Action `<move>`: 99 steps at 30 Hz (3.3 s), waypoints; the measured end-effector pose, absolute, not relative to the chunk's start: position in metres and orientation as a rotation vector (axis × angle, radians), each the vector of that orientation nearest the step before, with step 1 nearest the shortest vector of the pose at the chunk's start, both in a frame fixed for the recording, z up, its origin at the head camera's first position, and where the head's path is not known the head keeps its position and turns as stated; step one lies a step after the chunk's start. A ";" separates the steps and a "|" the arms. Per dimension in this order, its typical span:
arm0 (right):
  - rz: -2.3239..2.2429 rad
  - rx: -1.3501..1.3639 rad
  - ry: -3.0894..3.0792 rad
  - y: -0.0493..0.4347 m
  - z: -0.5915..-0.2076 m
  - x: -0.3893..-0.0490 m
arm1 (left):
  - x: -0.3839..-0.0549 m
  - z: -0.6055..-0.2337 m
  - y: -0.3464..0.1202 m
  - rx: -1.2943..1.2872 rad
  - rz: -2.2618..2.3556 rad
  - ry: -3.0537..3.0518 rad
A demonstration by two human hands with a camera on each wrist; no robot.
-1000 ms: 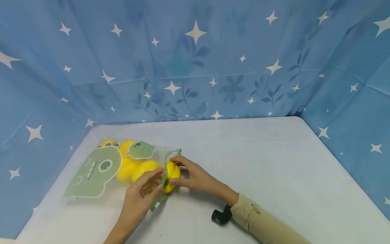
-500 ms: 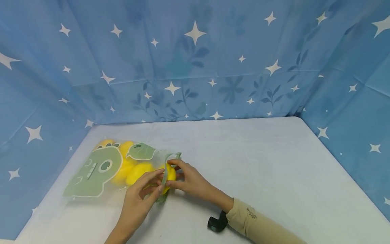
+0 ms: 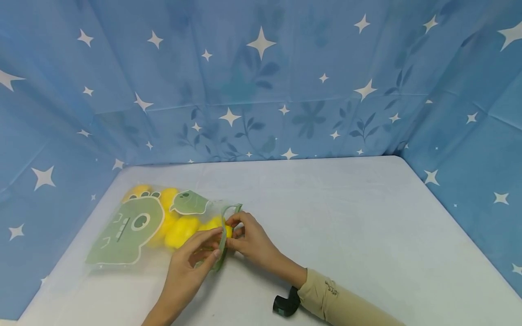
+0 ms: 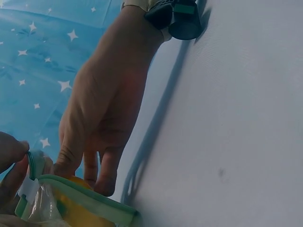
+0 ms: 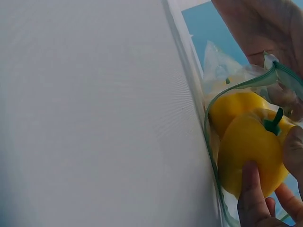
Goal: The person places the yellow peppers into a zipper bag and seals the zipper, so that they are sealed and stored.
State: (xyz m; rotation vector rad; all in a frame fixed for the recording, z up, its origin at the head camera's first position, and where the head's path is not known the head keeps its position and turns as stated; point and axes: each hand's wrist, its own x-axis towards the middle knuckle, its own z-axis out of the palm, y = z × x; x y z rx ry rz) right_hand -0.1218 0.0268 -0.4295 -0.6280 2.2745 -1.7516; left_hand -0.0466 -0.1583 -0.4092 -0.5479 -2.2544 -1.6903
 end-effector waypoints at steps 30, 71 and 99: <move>-1.723 -0.709 2.292 0.032 -0.431 -0.125 | -0.043 -0.412 -0.154 -0.605 -1.685 -2.347; -1.718 -0.480 1.925 0.043 -0.410 -0.116 | -0.056 -0.420 -0.176 -0.623 -0.381 -2.513; -1.813 -0.380 1.913 0.073 -0.408 -0.150 | -0.038 -0.398 -0.148 -0.407 -2.448 -2.515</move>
